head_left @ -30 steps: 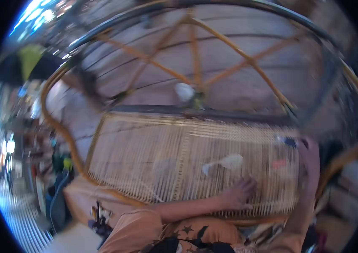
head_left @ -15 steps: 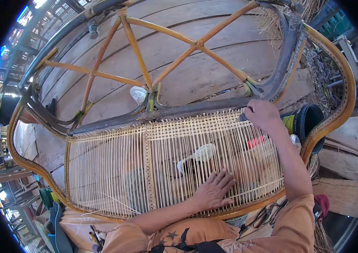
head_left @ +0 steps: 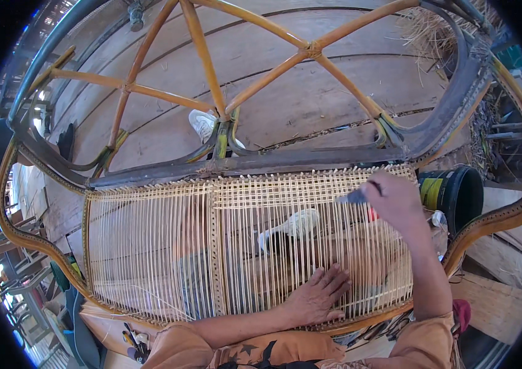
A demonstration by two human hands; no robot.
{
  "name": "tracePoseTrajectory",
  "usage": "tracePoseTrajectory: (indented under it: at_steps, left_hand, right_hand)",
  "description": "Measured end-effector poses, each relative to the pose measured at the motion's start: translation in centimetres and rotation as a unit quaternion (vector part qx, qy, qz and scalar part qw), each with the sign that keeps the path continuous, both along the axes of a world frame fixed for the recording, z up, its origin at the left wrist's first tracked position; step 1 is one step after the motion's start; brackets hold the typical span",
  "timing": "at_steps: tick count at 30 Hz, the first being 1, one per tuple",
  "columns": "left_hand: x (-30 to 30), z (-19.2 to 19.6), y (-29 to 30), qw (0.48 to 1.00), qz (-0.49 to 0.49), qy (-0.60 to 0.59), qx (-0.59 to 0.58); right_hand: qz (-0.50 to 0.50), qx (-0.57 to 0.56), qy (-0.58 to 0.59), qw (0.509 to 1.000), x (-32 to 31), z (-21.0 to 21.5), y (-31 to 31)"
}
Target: Weaving and securing bamboo strips onto a furniture frame using a hammer and punch.
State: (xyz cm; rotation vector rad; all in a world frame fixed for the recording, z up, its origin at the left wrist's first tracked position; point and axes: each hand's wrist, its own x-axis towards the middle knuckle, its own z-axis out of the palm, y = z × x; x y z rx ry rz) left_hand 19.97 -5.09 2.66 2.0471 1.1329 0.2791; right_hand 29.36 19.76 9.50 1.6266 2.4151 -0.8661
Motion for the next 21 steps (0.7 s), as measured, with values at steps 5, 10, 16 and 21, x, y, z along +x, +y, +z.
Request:
tracePoseTrajectory:
  at_steps: [5, 10, 16, 21]
  left_hand:
    - [0.1, 0.1, 0.1, 1.000, 0.005, -0.006, -0.008]
    - [-0.1, 0.4, 0.2, 1.000, 0.000, 0.005, -0.012]
    - [0.4, 0.3, -0.3, 1.000, 0.002, 0.020, 0.015]
    - [0.9, 0.3, 0.1, 0.998, -0.023, 0.055, 0.008]
  right_hand:
    - [0.141, -0.186, -0.037, 0.972, -0.1, 0.6, 0.3]
    - [-0.002, -0.052, 0.115, 0.992, 0.1, -0.5, -0.3]
    - [-0.005, 0.002, 0.087, 0.996, -0.9, -2.6, -0.9]
    - [0.037, -0.057, 0.069, 0.995, -2.2, -3.1, -1.5]
